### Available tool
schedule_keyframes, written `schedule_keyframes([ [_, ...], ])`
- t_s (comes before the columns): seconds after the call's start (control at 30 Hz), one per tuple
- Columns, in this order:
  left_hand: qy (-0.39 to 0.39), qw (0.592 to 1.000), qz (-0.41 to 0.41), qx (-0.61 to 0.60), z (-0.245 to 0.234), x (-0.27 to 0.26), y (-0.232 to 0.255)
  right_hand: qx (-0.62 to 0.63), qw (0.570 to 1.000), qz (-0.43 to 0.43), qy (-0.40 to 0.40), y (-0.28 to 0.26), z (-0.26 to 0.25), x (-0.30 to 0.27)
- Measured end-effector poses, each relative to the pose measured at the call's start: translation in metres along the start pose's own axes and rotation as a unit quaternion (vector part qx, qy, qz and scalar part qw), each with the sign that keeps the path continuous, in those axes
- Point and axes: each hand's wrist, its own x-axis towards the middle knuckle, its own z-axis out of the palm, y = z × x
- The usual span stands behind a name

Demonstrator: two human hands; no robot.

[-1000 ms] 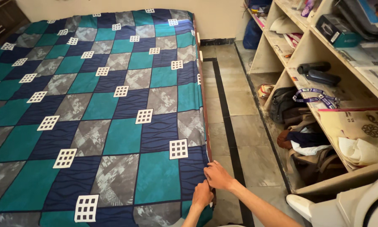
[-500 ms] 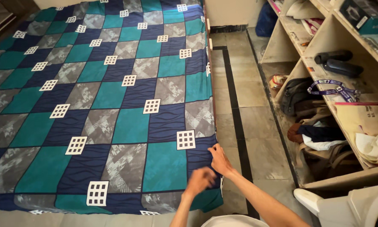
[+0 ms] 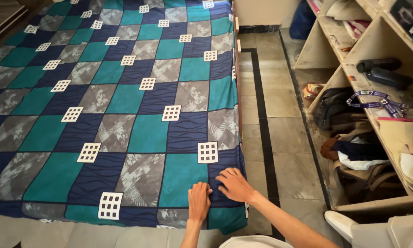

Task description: The person smooths and tucks in a bedspread on a bed, using their hands to flatten the fabric and push the edges into the wooden frame.

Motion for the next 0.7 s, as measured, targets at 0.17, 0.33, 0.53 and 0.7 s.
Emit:
schedule_keyframes([
  [0.17,-0.027,0.999,0.03,-0.014,-0.002,-0.006,-0.011,0.051,0.998,0.004,-0.047,-0.006,0.016,-0.013],
  [0.33,-0.026,0.999,0.011,-0.046,-0.019,-0.011,-0.008,0.052,0.997,0.005,-0.048,0.005,0.023,-0.017],
  [0.53,0.066,0.997,-0.018,-0.04,-0.062,-0.041,-0.018,0.105,0.991,0.001,-0.08,0.015,0.03,-0.02],
  [0.7,0.055,0.996,-0.059,-0.029,-0.053,-0.047,-0.025,0.101,0.988,0.05,-0.102,0.016,0.03,-0.006],
])
